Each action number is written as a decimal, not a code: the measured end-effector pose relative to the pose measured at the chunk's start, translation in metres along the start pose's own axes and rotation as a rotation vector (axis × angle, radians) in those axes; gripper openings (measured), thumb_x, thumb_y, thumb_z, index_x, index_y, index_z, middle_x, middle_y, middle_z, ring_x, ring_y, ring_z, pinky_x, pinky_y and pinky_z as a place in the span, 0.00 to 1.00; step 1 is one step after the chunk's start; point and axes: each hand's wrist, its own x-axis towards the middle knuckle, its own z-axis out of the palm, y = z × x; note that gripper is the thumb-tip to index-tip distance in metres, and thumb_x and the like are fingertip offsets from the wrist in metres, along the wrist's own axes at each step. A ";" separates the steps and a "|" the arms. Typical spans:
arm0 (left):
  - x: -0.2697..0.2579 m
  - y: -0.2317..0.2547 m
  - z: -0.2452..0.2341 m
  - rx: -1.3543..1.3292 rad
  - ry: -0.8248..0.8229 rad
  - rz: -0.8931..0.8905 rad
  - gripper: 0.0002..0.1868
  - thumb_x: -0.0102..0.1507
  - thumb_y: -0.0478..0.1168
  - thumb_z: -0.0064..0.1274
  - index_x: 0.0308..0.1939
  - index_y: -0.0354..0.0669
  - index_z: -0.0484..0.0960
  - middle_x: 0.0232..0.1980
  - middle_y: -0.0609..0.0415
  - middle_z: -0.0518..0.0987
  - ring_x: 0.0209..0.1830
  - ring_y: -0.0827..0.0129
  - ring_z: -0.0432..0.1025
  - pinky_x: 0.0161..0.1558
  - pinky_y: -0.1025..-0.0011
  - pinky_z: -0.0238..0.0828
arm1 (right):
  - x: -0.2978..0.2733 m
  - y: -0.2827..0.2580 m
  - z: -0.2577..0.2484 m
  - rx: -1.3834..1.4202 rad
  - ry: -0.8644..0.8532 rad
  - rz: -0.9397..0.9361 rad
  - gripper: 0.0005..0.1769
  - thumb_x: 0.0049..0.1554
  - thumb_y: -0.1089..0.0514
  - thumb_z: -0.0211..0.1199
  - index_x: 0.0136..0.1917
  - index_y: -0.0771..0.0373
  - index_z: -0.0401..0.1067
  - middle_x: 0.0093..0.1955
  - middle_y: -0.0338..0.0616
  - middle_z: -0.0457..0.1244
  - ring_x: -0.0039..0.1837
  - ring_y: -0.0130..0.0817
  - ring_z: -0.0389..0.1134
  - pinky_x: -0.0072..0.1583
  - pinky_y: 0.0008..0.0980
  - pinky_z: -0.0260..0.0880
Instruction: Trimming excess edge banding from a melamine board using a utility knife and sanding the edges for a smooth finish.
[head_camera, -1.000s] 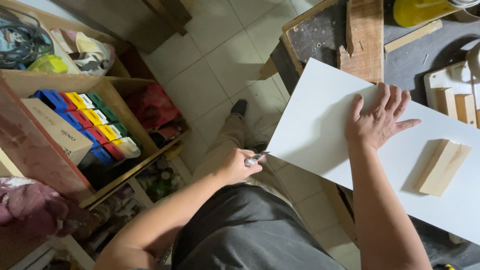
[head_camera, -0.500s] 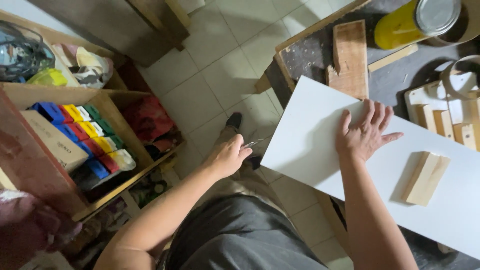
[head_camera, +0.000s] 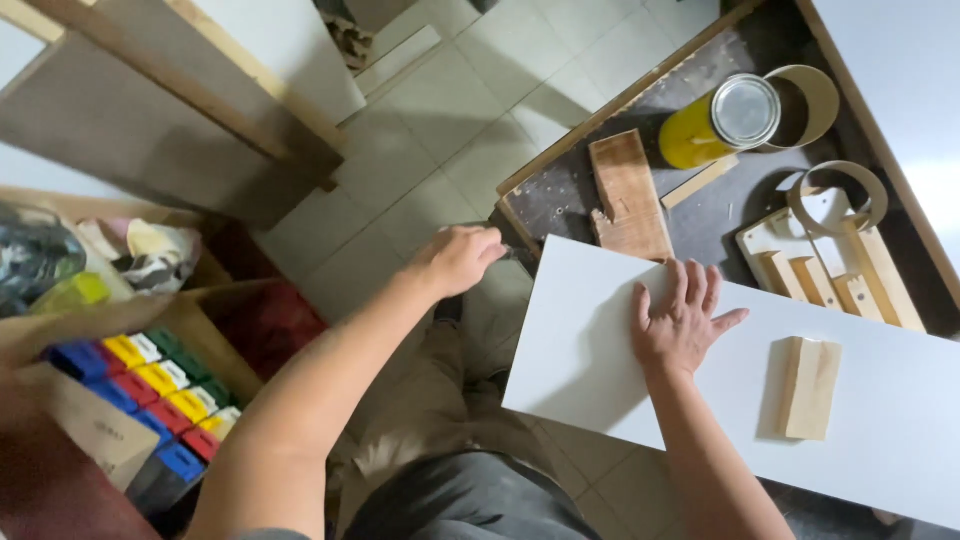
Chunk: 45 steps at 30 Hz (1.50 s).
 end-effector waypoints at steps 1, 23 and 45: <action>0.011 0.012 -0.015 0.059 -0.035 0.007 0.16 0.74 0.53 0.46 0.42 0.48 0.82 0.43 0.48 0.86 0.45 0.49 0.82 0.45 0.52 0.79 | 0.000 -0.002 -0.002 0.026 0.022 -0.009 0.36 0.63 0.34 0.49 0.79 0.49 0.63 0.76 0.48 0.58 0.85 0.50 0.49 0.71 0.84 0.35; 0.093 0.021 -0.010 0.411 -0.207 0.279 0.20 0.71 0.58 0.39 0.43 0.53 0.80 0.42 0.50 0.87 0.47 0.50 0.84 0.55 0.49 0.77 | 0.001 -0.002 0.003 0.047 0.081 -0.012 0.35 0.62 0.36 0.52 0.78 0.50 0.66 0.76 0.52 0.60 0.85 0.54 0.51 0.72 0.88 0.35; 0.035 0.010 0.035 0.382 -0.305 0.287 0.22 0.73 0.59 0.38 0.42 0.57 0.85 0.38 0.52 0.88 0.42 0.57 0.85 0.56 0.50 0.76 | 0.001 0.003 0.009 0.078 0.091 -0.025 0.35 0.64 0.35 0.48 0.78 0.49 0.67 0.76 0.53 0.61 0.85 0.56 0.51 0.72 0.90 0.32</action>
